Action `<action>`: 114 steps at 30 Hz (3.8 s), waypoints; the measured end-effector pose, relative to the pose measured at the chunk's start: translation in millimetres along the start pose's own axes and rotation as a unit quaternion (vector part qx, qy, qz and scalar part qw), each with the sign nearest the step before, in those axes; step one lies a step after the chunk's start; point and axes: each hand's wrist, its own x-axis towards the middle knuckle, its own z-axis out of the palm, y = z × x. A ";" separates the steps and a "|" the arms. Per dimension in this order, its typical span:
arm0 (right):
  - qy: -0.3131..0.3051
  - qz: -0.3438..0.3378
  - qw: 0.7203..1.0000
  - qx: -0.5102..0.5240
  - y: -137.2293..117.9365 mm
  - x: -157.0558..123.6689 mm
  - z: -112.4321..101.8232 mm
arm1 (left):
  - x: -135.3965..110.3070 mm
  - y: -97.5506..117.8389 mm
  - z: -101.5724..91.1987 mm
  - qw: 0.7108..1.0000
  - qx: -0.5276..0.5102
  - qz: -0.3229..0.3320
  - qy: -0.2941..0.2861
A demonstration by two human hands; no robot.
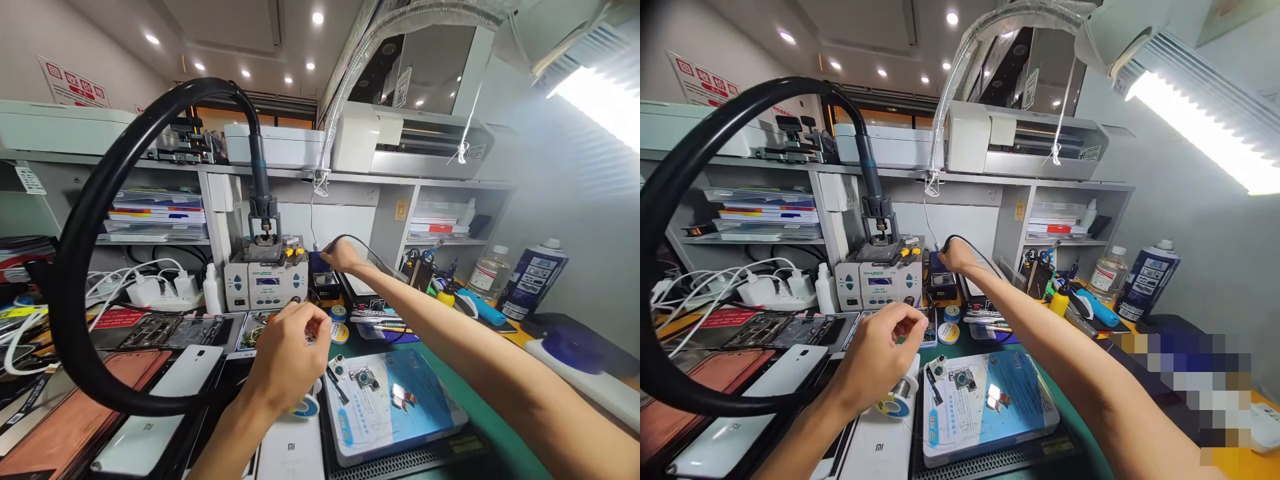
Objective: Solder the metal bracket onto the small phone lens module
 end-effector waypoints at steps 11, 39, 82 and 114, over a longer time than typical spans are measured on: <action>0.018 0.005 0.998 0.052 6.5 -23.0 7.8 | -20.6 18.4 24.8 0.969 0.086 0.061 -0.224; -0.057 0.046 0.922 0.380 88.9 -188.1 -60.0 | -16.9 19.4 49.2 0.957 0.174 0.185 -0.139; -0.349 0.160 0.781 0.492 59.9 -225.3 -32.6 | -15.5 33.6 26.6 0.984 0.037 0.132 -0.111; -0.356 0.124 0.760 0.530 59.6 -233.2 -39.7 | -35.0 50.9 32.6 0.996 -0.030 0.080 -0.032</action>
